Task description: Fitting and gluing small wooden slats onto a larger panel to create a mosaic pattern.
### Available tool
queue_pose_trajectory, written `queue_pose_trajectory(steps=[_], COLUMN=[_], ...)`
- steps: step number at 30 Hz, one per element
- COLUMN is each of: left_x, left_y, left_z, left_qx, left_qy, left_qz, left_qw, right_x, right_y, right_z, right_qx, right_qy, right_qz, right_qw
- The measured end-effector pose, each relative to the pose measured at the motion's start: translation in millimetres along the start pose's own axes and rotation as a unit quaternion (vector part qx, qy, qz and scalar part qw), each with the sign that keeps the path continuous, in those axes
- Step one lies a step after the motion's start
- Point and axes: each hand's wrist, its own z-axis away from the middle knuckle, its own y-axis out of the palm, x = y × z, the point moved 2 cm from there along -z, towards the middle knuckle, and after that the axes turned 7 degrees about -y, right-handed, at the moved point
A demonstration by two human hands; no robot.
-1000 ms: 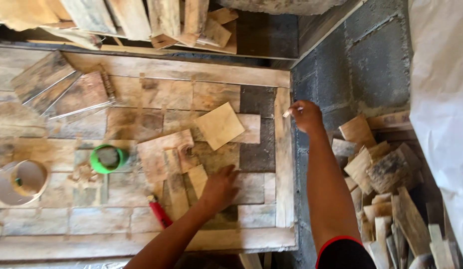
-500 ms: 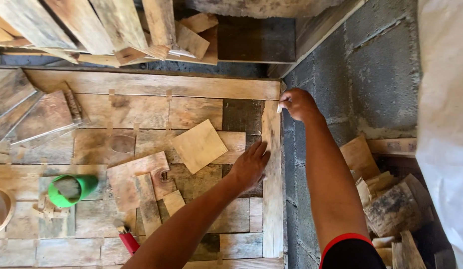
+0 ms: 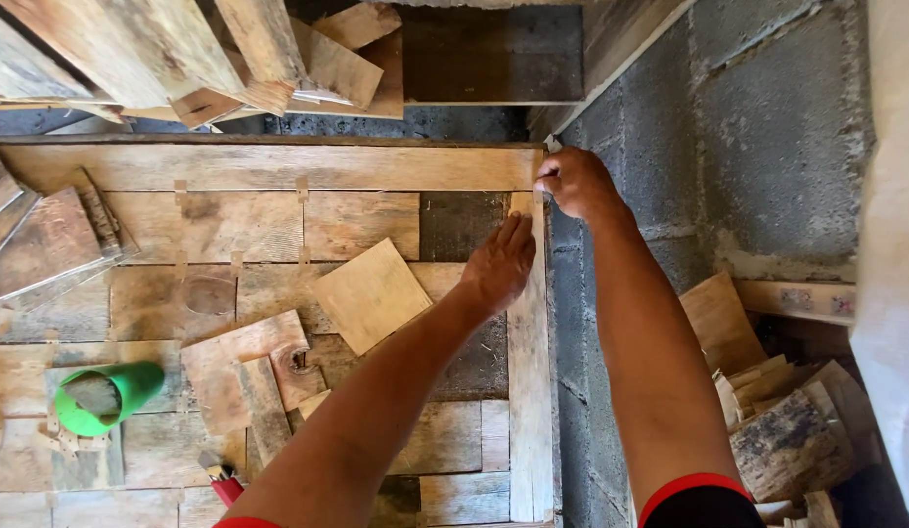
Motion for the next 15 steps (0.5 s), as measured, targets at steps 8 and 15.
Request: queue_pose_trajectory(steps=[8, 15], left_x=[1.0, 1.1], left_y=[-12.4, -1.9], left_z=[-8.9, -22.3], left_qx=[-0.028, 0.011], left_qy=[0.016, -0.003], left_qz=[-0.002, 0.043], left_qw=[0.999, 0.999], right_x=[-9.1, -29.7], right_y=[3.2, 13.3], right_z=[-8.2, -19.9], right_qx=[-0.007, -0.047], right_qy=[-0.022, -0.076], right_qz=[0.002, -0.003], right_qw=[1.000, 0.996])
